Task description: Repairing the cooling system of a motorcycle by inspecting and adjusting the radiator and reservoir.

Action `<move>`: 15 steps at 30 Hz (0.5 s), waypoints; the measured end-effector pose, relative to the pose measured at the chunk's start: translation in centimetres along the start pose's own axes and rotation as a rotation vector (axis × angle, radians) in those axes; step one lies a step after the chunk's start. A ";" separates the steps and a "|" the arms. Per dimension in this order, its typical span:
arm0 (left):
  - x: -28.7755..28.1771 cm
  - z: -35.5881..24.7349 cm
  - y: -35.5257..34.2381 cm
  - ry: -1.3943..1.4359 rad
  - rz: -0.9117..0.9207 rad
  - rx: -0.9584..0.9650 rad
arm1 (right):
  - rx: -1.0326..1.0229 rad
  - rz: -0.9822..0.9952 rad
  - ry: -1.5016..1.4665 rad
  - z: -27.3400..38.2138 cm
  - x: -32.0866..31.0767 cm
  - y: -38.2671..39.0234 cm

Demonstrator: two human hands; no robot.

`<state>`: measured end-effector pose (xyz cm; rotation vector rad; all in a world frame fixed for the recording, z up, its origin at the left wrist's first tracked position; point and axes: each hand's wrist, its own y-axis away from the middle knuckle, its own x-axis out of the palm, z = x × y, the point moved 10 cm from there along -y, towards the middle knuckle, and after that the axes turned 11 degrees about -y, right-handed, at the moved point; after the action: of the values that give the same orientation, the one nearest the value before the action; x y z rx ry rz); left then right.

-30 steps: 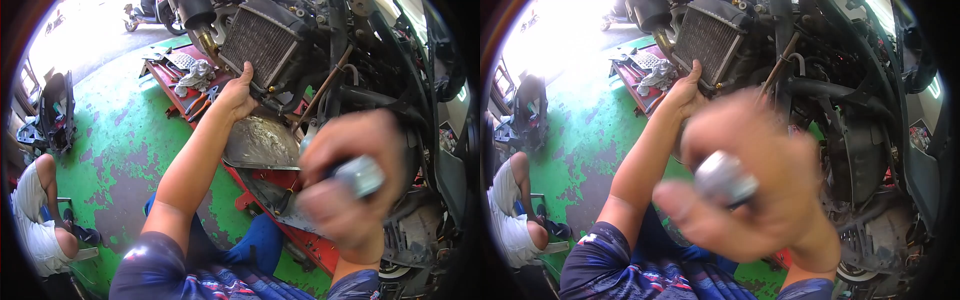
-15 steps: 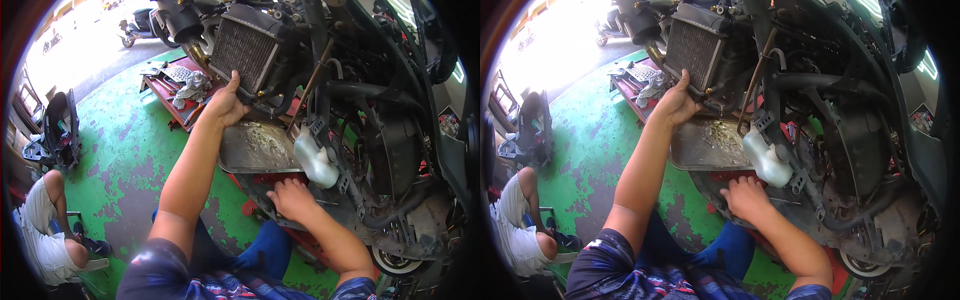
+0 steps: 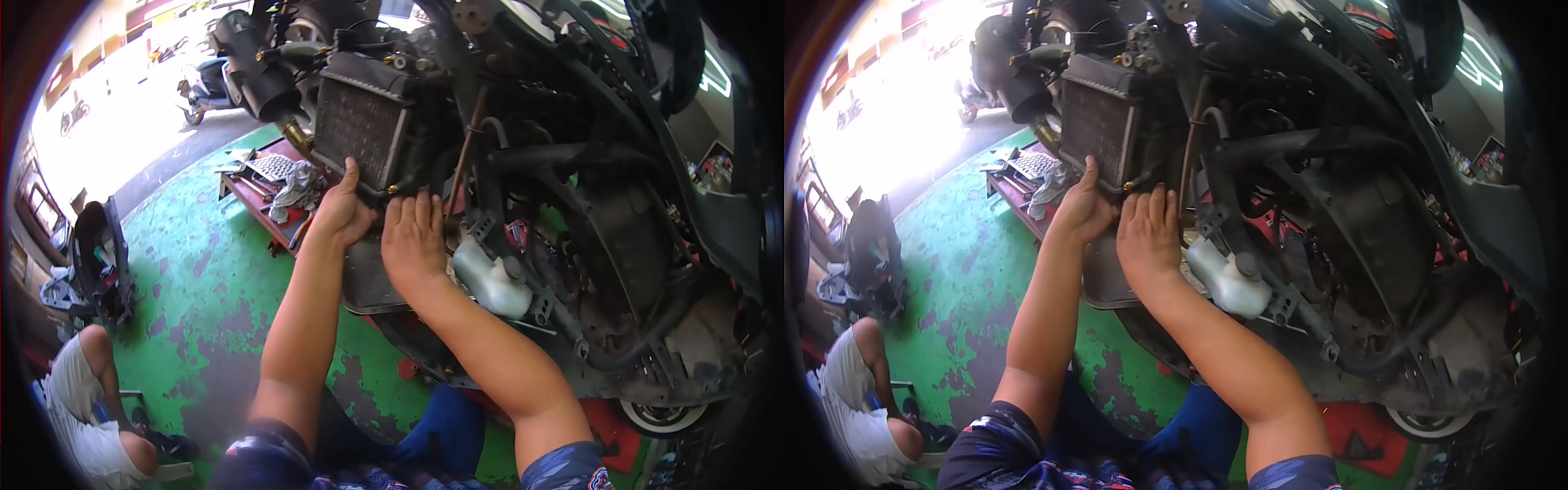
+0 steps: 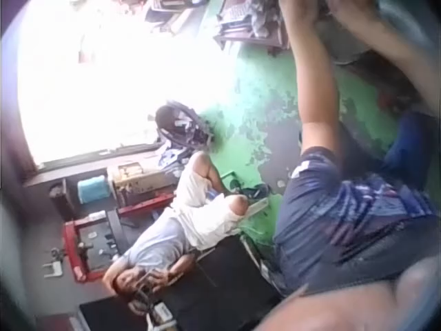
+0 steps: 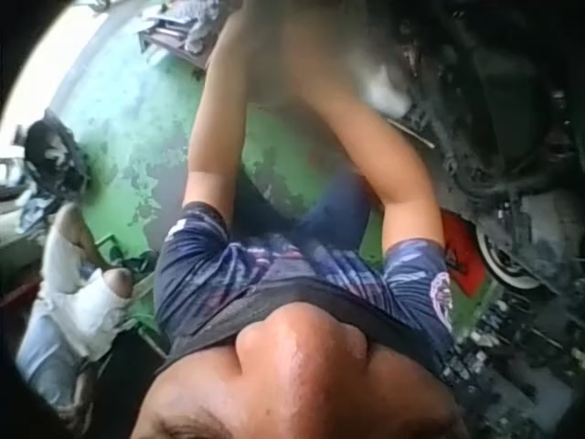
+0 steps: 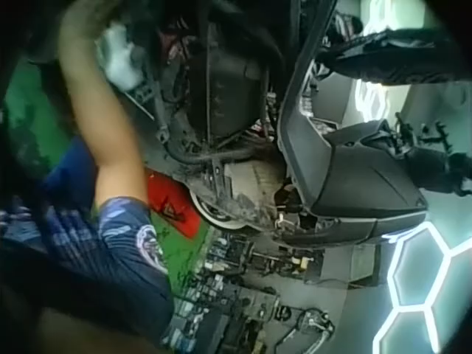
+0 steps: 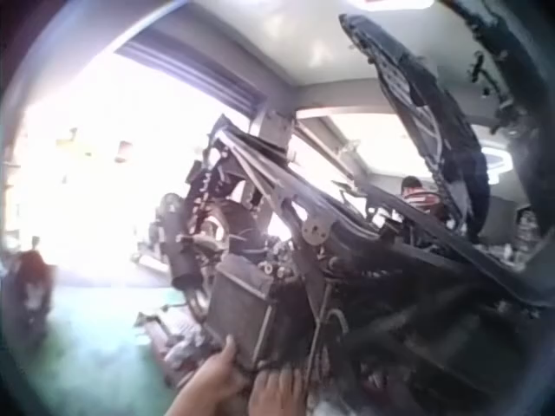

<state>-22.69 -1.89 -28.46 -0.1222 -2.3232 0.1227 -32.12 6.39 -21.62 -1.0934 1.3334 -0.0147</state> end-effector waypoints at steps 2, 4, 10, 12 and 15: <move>0.1 -0.6 0.0 -0.027 0.032 0.048 | -0.006 0.054 0.024 -0.2 0.9 -0.7; 0.3 -0.5 0.1 -0.045 0.045 0.006 | -0.013 -0.006 0.135 -0.3 0.8 -0.8; -0.8 0.0 0.1 -0.085 0.048 -0.112 | 0.047 -0.016 0.146 -0.6 1.2 -1.6; -1.3 0.3 0.1 -0.084 0.044 -0.143 | 0.057 0.056 0.176 -0.8 1.7 -1.9; -1.9 0.4 -0.1 -0.070 0.020 -0.117 | 0.021 0.095 0.211 -0.7 2.3 -2.2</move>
<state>-21.70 -2.27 -30.13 -0.2028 -2.3994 0.0010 -30.71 3.41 -21.86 -1.0310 1.5695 -0.0756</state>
